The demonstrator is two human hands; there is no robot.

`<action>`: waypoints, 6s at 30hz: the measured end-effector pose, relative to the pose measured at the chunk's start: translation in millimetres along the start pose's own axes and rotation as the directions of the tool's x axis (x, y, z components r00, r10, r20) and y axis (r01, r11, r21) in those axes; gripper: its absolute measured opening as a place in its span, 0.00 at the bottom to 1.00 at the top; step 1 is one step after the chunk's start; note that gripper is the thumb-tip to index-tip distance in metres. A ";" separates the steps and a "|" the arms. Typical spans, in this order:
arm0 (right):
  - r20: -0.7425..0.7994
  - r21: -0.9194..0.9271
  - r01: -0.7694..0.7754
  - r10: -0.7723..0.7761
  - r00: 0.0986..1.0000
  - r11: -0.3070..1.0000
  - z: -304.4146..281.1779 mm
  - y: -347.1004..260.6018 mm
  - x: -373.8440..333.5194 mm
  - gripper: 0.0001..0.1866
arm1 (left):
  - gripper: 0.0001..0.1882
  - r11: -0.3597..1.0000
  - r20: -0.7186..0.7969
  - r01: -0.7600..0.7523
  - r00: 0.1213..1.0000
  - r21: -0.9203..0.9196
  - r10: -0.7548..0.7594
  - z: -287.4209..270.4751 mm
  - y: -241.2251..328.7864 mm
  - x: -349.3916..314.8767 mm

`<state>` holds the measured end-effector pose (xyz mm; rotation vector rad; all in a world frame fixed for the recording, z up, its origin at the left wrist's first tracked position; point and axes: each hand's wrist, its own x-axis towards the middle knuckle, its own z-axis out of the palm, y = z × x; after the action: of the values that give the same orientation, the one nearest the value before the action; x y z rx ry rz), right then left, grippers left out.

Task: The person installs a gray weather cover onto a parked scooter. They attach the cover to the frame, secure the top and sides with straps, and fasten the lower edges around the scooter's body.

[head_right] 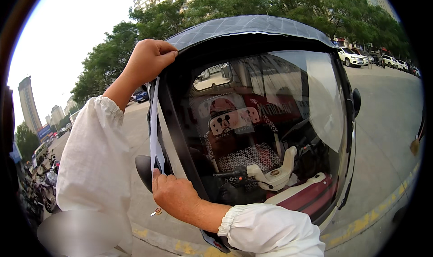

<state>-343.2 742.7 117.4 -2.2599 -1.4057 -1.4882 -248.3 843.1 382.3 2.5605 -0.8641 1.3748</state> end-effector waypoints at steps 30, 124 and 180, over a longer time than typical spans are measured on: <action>-0.298 -0.516 0.148 -0.339 0.892 0.844 -104.1 297.4 67.8 0.12 | 0.20 0.984 -0.221 -0.140 0.962 0.115 0.162 14.7 -15.9 -79.6; -0.294 -0.635 0.064 -0.318 0.901 0.770 -81.5 413.4 -14.1 0.16 | 0.35 0.796 0.200 -0.391 0.920 0.462 0.336 132.8 58.8 65.9; -0.338 -0.330 -0.025 -0.093 0.937 0.944 -150.4 639.2 -156.5 0.22 | 0.29 0.901 -0.083 -0.286 0.941 0.327 0.329 284.3 216.0 188.5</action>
<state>3.5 199.9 319.5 -1.9908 -1.1668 -2.1486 -73.8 482.7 330.4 2.5853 -1.1522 1.8927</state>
